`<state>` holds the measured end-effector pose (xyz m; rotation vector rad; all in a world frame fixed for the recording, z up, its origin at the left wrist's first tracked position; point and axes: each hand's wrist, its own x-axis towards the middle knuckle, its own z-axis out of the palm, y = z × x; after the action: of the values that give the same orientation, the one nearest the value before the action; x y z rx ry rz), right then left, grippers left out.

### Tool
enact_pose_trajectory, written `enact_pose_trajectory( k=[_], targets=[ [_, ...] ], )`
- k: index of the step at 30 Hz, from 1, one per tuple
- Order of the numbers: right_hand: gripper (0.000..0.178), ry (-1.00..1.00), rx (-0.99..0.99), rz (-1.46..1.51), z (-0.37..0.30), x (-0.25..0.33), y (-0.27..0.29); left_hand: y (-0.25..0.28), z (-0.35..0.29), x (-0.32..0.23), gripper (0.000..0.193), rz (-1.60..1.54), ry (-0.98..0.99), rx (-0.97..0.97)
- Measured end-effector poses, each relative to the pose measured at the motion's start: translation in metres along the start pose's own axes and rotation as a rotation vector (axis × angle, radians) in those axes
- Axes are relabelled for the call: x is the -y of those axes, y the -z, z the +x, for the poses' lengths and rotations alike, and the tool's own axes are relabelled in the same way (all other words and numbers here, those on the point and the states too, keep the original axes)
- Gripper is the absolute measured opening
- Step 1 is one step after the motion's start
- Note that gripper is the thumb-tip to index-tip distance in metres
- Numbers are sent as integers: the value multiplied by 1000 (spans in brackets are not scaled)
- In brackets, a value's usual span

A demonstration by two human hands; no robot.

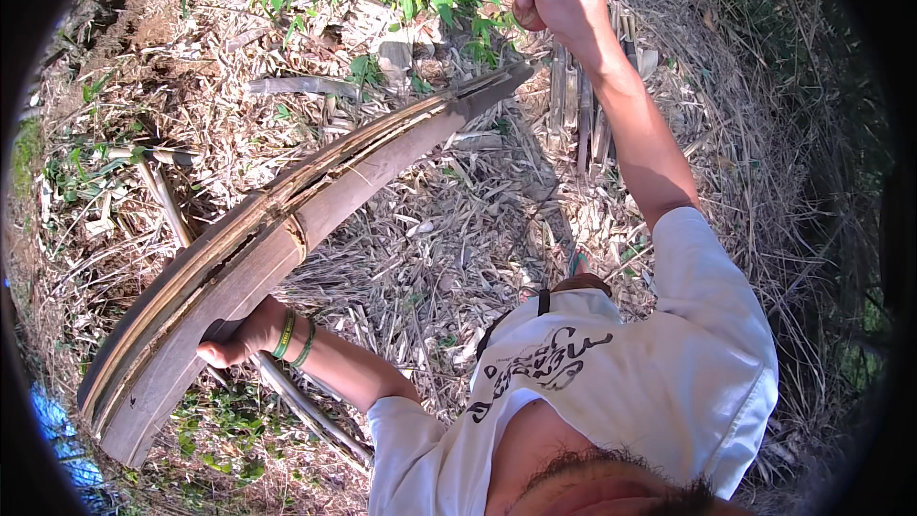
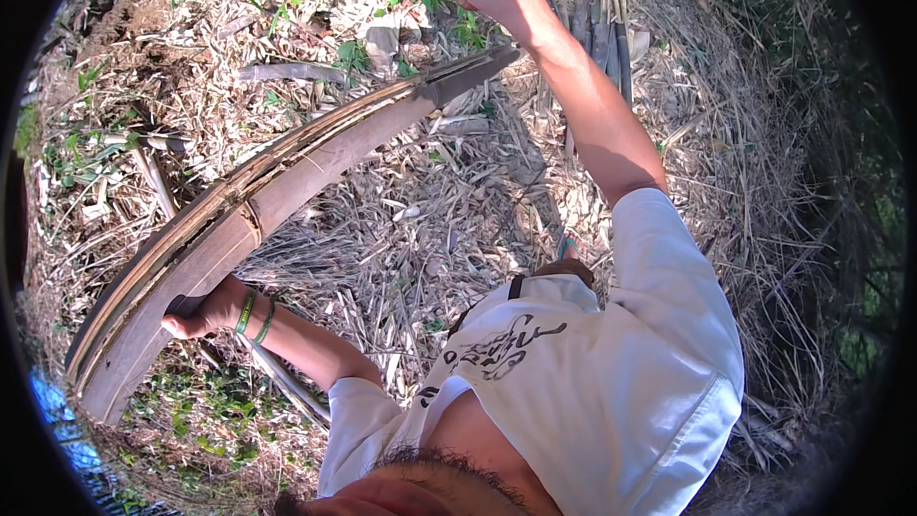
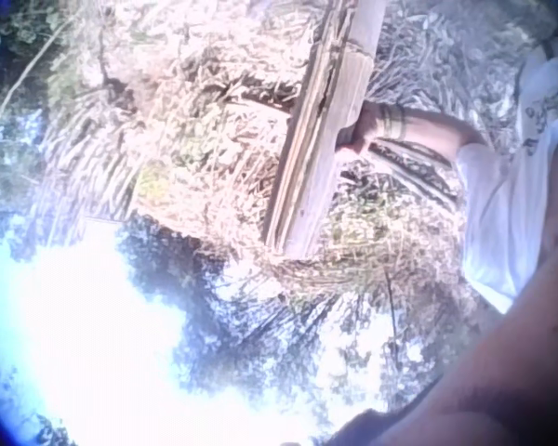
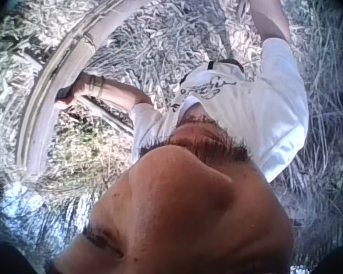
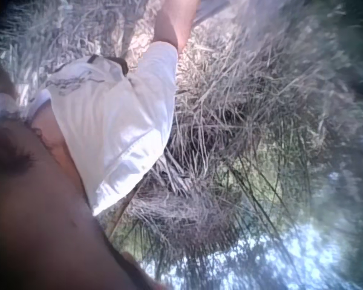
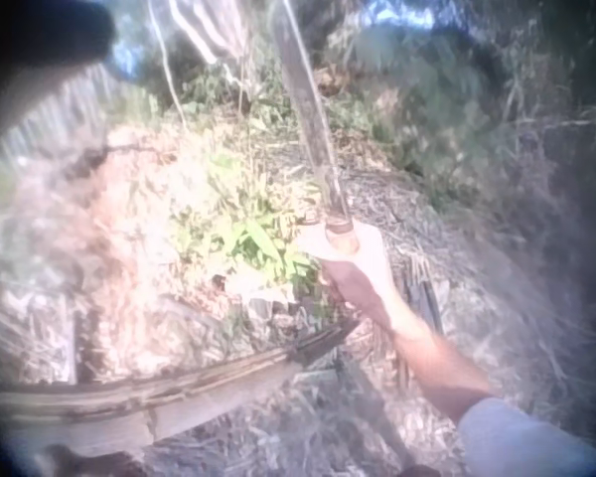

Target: The person picks up a piece of bamboo from the ground, holds it by hand, and splits it lengthwise using a large knife.

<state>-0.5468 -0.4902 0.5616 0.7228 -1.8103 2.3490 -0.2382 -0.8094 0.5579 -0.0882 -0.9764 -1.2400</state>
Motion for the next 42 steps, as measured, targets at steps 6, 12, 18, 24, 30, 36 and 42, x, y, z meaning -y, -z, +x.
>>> enact_pose_trajectory(
  k=[6,12,18,24,30,36,42],
  targets=[
    [21,-372,-157,-287,-127,-232,-16,-28,-5,-5,75,139,-114,-65],
    [27,-569,70,-607,-193,-347,-10,-9,-21,-11,91,82,5,227],
    [44,-614,365,-684,-146,-304,14,6,-15,-5,72,77,61,-10],
    [47,-154,344,-662,-43,-187,-4,-48,-10,5,48,169,67,-152],
    [34,129,53,120,-2,-22,-25,-52,1,6,39,212,0,-168],
    [21,-612,141,-644,-147,-355,19,-70,-8,18,41,83,33,-194],
    [19,-957,350,-76,-140,-330,-3,-53,-10,8,46,262,60,-261]
  ],
)
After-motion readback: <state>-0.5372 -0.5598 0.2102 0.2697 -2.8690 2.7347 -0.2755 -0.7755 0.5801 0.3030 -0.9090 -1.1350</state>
